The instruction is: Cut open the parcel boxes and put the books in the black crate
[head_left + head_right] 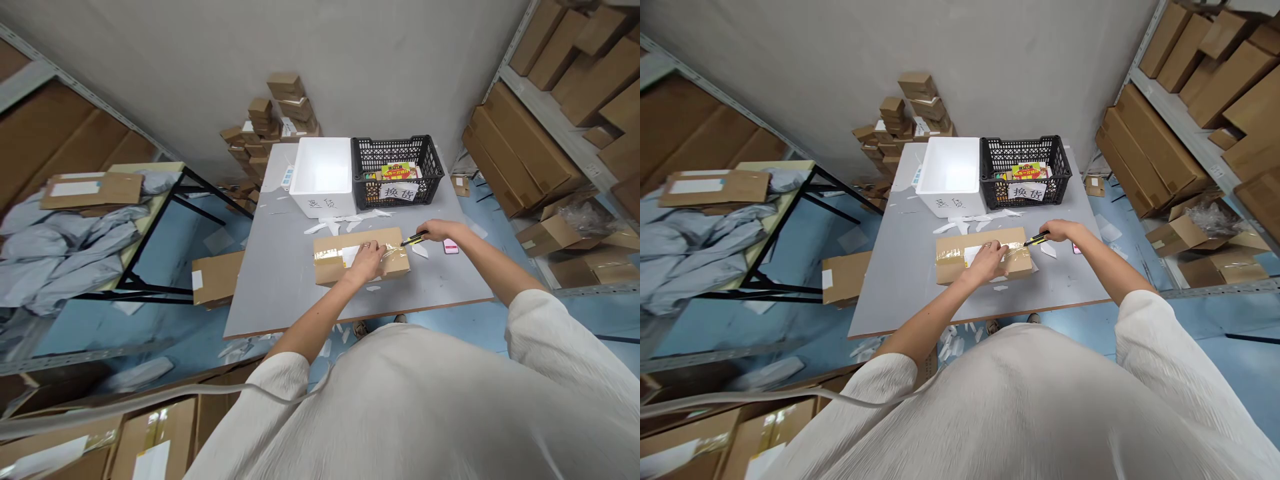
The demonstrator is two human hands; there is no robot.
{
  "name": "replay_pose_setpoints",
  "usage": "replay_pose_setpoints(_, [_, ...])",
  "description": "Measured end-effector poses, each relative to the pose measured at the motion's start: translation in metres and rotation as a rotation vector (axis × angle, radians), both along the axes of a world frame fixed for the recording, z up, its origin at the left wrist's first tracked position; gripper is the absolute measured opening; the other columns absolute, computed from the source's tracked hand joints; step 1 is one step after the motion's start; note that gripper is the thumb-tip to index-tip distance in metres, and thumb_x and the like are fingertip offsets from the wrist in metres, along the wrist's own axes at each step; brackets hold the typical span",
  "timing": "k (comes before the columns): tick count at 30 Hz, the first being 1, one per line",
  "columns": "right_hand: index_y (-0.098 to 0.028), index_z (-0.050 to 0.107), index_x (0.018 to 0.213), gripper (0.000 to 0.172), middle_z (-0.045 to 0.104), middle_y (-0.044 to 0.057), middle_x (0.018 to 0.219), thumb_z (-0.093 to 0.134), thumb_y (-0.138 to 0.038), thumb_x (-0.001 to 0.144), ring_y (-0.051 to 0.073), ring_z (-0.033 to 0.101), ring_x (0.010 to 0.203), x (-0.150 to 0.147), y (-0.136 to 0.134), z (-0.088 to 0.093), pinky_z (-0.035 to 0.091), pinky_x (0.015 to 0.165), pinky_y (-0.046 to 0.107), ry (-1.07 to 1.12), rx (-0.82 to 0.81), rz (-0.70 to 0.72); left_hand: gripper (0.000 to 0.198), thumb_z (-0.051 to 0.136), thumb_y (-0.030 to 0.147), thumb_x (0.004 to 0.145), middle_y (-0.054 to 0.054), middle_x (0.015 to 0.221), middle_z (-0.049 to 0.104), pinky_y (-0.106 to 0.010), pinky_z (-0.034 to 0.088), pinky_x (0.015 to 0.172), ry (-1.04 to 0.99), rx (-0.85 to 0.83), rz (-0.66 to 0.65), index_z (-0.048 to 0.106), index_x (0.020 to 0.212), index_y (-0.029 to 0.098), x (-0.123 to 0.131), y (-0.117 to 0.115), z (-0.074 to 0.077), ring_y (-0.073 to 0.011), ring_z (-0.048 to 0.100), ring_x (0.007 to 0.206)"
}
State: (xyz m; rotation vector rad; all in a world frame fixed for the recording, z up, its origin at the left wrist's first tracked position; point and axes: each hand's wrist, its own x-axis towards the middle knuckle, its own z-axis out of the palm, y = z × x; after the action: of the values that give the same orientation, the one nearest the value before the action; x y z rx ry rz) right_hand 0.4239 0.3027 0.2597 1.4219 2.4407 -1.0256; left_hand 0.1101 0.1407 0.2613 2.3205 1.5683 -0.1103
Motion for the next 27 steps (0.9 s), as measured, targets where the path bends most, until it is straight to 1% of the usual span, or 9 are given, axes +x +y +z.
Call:
replay_pose_setpoints(5, [-0.028, 0.081, 0.08, 0.035, 0.071, 0.001, 0.068, 0.093, -0.06, 0.075, 0.02, 0.064, 0.064, 0.001, -0.002, 0.001, 0.052, 0.069, 0.035, 0.006, -0.209, -0.041, 0.073, 0.097, 0.038, 0.083, -0.016, 0.146, 0.06, -0.049, 0.042, 0.125, -0.013, 0.003, 0.019, 0.063, 0.146, 0.026, 0.0, -0.001, -0.001, -0.0396, 0.059, 0.143])
replay_pose_setpoints(8, [-0.028, 0.082, 0.083, 0.041, 0.074, 0.001, 0.072, 0.091, -0.066, 0.074, 0.019, 0.064, 0.062, 0.008, -0.014, 0.001, 0.051, 0.062, 0.033, 0.055, -0.31, -0.011, 0.072, 0.096, 0.038, 0.084, -0.016, 0.146, 0.06, -0.049, 0.04, 0.127, -0.024, -0.005, 0.024, 0.063, 0.147, 0.026, -0.001, -0.001, -0.001, -0.0392, 0.058, 0.144])
replay_pose_setpoints(10, [-0.028, 0.082, 0.087, 0.043, 0.078, 0.001, 0.079, 0.087, -0.07, 0.078, 0.019, 0.067, 0.068, 0.014, -0.024, 0.002, 0.053, 0.063, 0.031, 0.077, -0.314, 0.04, 0.07, 0.095, 0.038, 0.085, -0.017, 0.145, 0.061, -0.049, 0.039, 0.129, -0.022, -0.009, 0.022, 0.063, 0.146, 0.025, -0.001, -0.001, -0.001, -0.039, 0.058, 0.144])
replay_pose_setpoints(12, [-0.027, 0.082, 0.089, 0.045, 0.08, 0.002, 0.085, 0.083, -0.072, 0.082, 0.02, 0.07, 0.074, 0.018, -0.033, 0.003, 0.055, 0.067, 0.03, 0.061, -0.296, 0.052, 0.07, 0.095, 0.038, 0.085, -0.016, 0.145, 0.061, -0.049, 0.037, 0.131, -0.013, -0.016, 0.021, 0.063, 0.146, 0.024, 0.0, -0.001, -0.001, -0.0381, 0.059, 0.143])
replay_pose_setpoints(15, [-0.025, 0.079, 0.09, 0.046, 0.079, 0.004, 0.088, 0.079, -0.071, 0.085, 0.021, 0.07, 0.077, 0.019, -0.045, 0.002, 0.055, 0.069, 0.029, 0.08, -0.327, 0.01, 0.071, 0.096, 0.038, 0.085, -0.016, 0.146, 0.061, -0.047, 0.039, 0.129, -0.01, -0.028, 0.034, 0.062, 0.147, 0.025, 0.001, -0.002, 0.0, -0.0377, 0.059, 0.144])
replay_pose_setpoints(19, [-0.023, 0.075, 0.092, 0.048, 0.078, 0.004, 0.087, 0.078, -0.07, 0.085, 0.021, 0.068, 0.08, 0.015, -0.063, -0.007, 0.055, 0.073, 0.03, 0.241, -0.381, -0.077, 0.071, 0.096, 0.036, 0.084, -0.016, 0.146, 0.061, -0.047, 0.043, 0.126, -0.013, -0.031, 0.038, 0.063, 0.147, 0.027, 0.002, -0.003, 0.0, -0.0393, 0.059, 0.144])
replay_pose_setpoints(22, [-0.022, 0.072, 0.092, 0.053, 0.076, 0.004, 0.085, 0.081, -0.073, 0.081, 0.02, 0.067, 0.08, 0.013, -0.08, -0.015, 0.054, 0.073, 0.03, 0.348, -0.398, -0.155, 0.073, 0.096, 0.036, 0.084, -0.018, 0.148, 0.061, -0.05, 0.037, 0.131, 0.003, -0.021, 0.034, 0.062, 0.148, 0.025, 0.002, 0.0, -0.001, -0.0391, 0.063, 0.14])
replay_pose_setpoints(25, [-0.021, 0.072, 0.089, 0.057, 0.074, 0.003, 0.08, 0.083, -0.076, 0.08, 0.019, 0.065, 0.077, 0.017, -0.094, -0.02, 0.052, 0.07, 0.029, 0.362, -0.446, -0.17, 0.075, 0.094, 0.035, 0.086, -0.018, 0.149, 0.06, -0.054, 0.031, 0.136, 0.004, -0.018, 0.043, 0.059, 0.152, 0.026, 0.001, 0.004, -0.003, -0.038, 0.066, 0.136])
replay_pose_setpoints(27, [-0.021, 0.071, 0.089, 0.058, 0.075, 0.004, 0.081, 0.083, -0.077, 0.081, 0.019, 0.064, 0.075, 0.021, -0.1, -0.021, 0.051, 0.067, 0.028, 0.38, -0.439, -0.204, 0.076, 0.094, 0.034, 0.086, -0.018, 0.149, 0.061, -0.056, 0.03, 0.136, 0.003, -0.024, 0.038, 0.058, 0.153, 0.026, 0.0, 0.005, -0.004, -0.0388, 0.066, 0.138])
